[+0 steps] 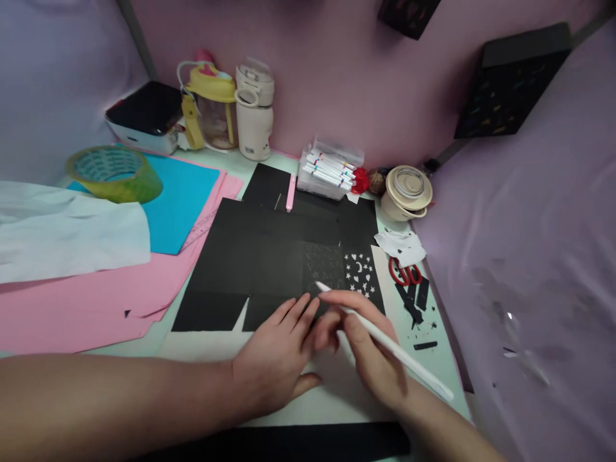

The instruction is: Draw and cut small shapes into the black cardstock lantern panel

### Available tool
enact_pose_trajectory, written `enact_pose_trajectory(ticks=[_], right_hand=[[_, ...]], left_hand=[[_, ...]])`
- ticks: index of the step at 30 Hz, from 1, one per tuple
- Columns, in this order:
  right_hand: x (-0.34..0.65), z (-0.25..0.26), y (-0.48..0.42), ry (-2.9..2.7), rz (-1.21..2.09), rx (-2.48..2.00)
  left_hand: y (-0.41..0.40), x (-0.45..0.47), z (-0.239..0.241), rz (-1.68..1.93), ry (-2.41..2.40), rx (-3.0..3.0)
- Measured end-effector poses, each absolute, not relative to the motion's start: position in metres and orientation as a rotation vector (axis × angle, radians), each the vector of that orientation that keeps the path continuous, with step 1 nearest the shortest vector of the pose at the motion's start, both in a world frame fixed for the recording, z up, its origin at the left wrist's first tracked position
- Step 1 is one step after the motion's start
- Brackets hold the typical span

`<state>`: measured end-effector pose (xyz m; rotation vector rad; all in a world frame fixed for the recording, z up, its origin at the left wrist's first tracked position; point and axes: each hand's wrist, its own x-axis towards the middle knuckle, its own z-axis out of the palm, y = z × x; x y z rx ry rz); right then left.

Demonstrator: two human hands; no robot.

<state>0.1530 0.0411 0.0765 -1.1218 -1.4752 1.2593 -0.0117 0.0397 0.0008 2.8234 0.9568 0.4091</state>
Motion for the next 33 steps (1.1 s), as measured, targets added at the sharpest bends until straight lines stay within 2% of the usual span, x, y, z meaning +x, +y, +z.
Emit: enact_pose_trajectory(ticks=[2,5,10,21,28,33], right_hand=[[0.169,0.062,0.05,-1.565,1.017,-1.245],[0.185,0.045,0.053,-1.561,0.894,-1.371],[0.18,0.035,0.064,-1.383,0.882,-1.458],[0.183,0.006,0.061,-1.499,0.774,-1.428],[0.176,0.024,0.063,-1.448,0.58,-1.401],[0.176,0.034,0.069,-1.594,0.749,-1.474]], left_hand=[[0.041,-0.013,0.003,0.391,0.96,2.868],[0.042,-0.013,0.005,0.338,0.981,2.905],[0.043,-0.012,0.007,0.335,1.014,2.921],[0.037,-0.013,0.013,0.274,1.071,2.93],[0.039,-0.014,0.01,0.309,1.068,2.935],[0.04,-0.013,0.007,0.305,1.066,2.922]])
